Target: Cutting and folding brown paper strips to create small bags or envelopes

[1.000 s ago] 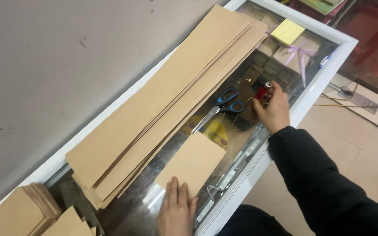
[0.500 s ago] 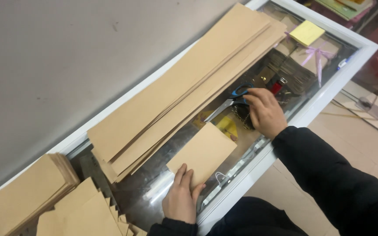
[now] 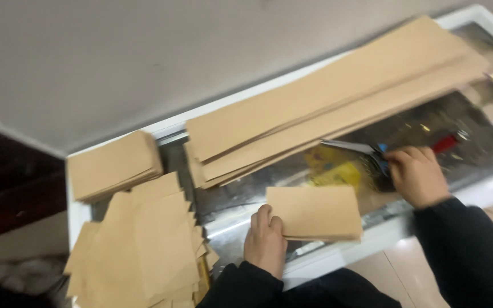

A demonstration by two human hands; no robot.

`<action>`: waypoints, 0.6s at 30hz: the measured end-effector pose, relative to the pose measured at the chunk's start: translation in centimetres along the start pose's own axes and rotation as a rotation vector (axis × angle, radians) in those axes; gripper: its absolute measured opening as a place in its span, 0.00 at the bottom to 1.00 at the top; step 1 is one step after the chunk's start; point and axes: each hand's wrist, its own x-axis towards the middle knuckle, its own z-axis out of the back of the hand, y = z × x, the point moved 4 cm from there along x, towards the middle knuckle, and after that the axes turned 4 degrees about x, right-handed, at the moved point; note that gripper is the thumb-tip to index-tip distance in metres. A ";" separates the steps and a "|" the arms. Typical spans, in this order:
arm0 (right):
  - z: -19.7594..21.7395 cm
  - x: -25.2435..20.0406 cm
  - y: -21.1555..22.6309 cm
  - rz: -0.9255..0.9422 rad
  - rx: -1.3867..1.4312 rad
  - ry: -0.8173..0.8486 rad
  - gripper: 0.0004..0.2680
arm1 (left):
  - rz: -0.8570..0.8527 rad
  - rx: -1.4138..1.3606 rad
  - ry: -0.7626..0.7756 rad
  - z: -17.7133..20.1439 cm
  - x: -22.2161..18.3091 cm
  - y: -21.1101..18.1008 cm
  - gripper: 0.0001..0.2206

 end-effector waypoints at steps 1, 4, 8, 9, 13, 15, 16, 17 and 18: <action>-0.1 -0.4 -0.1 -0.065 0.002 0.106 0.11 | 0.047 0.028 -0.041 0.2 -0.2 0.2 0.08; -0.9 -0.8 0.1 -0.055 -0.086 0.162 0.14 | 0.107 -0.115 0.077 2.6 -0.4 0.9 0.10; -0.8 -1.4 0.4 -0.096 0.013 0.143 0.13 | 0.213 -0.300 -0.052 5.1 -0.3 1.5 0.07; -0.3 -1.2 0.9 -0.218 0.088 0.237 0.14 | 0.283 -0.398 -0.036 5.0 -0.2 2.1 0.07; 3.8 -1.0 5.5 -0.599 0.144 0.479 0.15 | 0.613 -0.702 0.086 6.6 -0.2 2.7 0.08; 2.7 -1.8 3.8 -0.617 0.334 0.425 0.12 | 0.674 -0.751 0.023 5.3 -0.2 3.3 0.05; 2.2 -2.2 3.1 -0.634 0.530 0.358 0.09 | 0.728 -0.795 -0.044 4.8 -0.2 3.7 0.03; 3.3 -2.0 3.9 -0.636 0.526 0.360 0.09 | 0.729 -0.798 -0.040 5.0 0.1 3.3 0.03; 4.3 -2.0 4.7 -0.718 0.671 0.369 0.08 | 0.771 -1.027 -0.041 5.0 0.4 2.8 0.11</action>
